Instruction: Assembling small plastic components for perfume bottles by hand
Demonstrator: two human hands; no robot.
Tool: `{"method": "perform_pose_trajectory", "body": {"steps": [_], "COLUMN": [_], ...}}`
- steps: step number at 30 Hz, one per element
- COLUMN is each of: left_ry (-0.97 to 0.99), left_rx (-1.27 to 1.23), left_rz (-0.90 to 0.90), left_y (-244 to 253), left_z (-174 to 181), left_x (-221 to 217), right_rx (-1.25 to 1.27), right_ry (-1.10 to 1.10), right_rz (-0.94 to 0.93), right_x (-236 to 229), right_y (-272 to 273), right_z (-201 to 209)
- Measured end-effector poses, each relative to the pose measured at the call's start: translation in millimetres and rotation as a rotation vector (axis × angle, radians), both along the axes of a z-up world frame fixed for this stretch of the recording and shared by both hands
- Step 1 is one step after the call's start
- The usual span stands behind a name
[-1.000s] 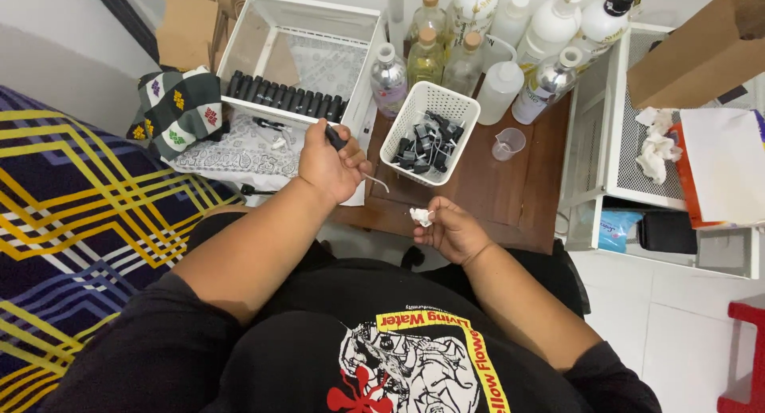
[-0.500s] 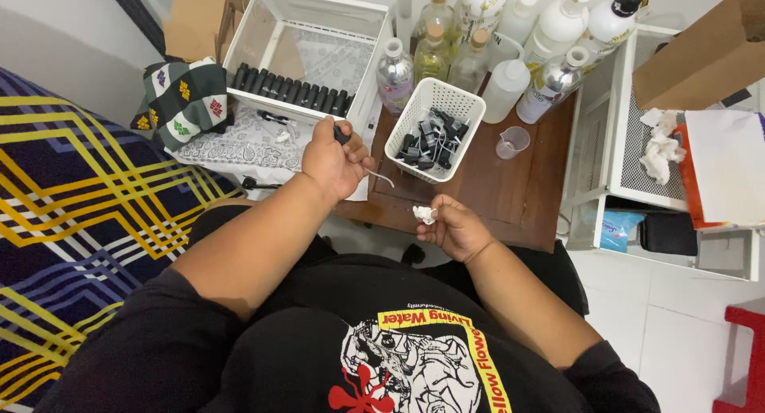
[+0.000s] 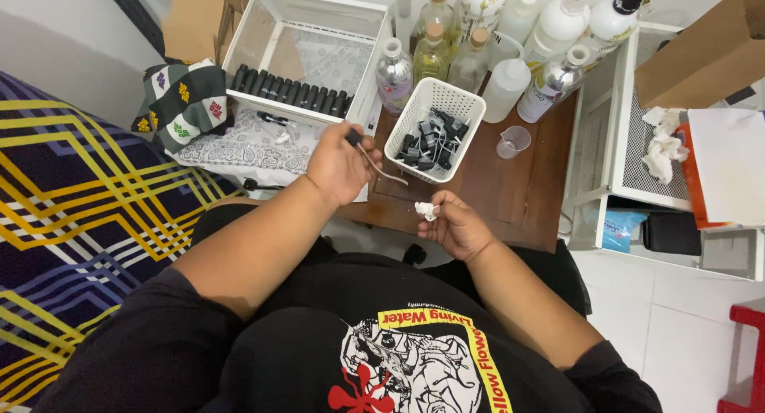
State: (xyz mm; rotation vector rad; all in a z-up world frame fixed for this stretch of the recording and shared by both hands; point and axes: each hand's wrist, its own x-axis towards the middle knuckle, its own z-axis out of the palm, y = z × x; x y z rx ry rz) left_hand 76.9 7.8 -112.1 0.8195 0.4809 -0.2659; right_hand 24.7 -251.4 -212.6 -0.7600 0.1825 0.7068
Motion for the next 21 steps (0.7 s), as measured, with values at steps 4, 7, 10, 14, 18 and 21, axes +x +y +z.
{"method": "perform_pose_trajectory", "body": {"steps": [4,7,10,14,18,21], "left_ry": [0.000,-0.066,-0.092,-0.156,-0.231,-0.254], "left_rx": [0.095,0.367,0.525,0.559,0.708,0.713], "left_rz": [-0.127,-0.249,-0.386,-0.564,-0.658,-0.634], "left_y": [-19.2,-30.6,-39.7,-48.7,-50.7,-54.1], "left_z": [1.2,-0.5,25.8,8.7,4.0,-11.7], "left_x": [-10.6,-23.9,-43.4,-47.5,-47.8,-44.5], "right_rx": [-0.005,-0.016,-0.047,-0.058,-0.072,-0.093], "right_ry": [0.015,-0.002,-0.037,-0.067,-0.093,-0.088], "right_rz": [-0.034,-0.095,-0.095,-0.063,-0.037,-0.011], "right_x": [4.6,4.6,0.7,-2.5,-3.5,-4.1], "right_y": [-2.4,0.6,3.8,4.0,6.4,6.1], "right_z": [11.0,12.6,17.9,9.6,-6.7,1.5]}}
